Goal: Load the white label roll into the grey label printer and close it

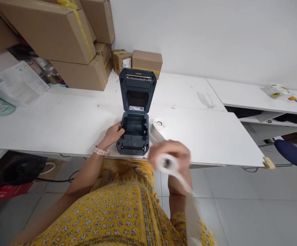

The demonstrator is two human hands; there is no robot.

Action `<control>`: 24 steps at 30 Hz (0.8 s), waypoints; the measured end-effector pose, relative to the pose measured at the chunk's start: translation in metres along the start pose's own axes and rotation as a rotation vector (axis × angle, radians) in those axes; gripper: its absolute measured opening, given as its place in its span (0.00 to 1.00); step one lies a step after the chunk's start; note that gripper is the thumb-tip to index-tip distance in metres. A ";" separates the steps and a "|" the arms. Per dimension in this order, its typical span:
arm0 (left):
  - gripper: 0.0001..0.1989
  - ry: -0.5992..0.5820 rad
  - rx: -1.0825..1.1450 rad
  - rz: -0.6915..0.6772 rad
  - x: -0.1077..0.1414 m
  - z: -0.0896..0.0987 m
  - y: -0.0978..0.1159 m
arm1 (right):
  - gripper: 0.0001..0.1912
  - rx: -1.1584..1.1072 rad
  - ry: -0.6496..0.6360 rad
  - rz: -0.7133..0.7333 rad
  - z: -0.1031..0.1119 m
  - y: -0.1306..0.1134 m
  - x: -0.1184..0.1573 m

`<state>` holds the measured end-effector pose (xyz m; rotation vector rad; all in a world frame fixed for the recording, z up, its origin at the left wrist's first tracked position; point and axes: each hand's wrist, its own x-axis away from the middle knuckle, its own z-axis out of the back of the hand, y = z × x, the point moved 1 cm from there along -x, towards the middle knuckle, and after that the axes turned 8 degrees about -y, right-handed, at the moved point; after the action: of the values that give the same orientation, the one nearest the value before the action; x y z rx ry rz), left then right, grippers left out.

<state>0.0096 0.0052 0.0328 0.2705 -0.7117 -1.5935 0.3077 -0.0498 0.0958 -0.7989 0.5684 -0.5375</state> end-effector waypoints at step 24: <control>0.34 0.012 0.609 -0.278 -0.001 -0.018 -0.014 | 0.20 0.612 -0.049 -0.235 -0.075 0.046 -0.087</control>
<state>0.0081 0.0010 0.0103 0.8520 -1.1821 -1.5960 0.2061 -0.0050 0.0404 -0.2923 0.2371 -0.8522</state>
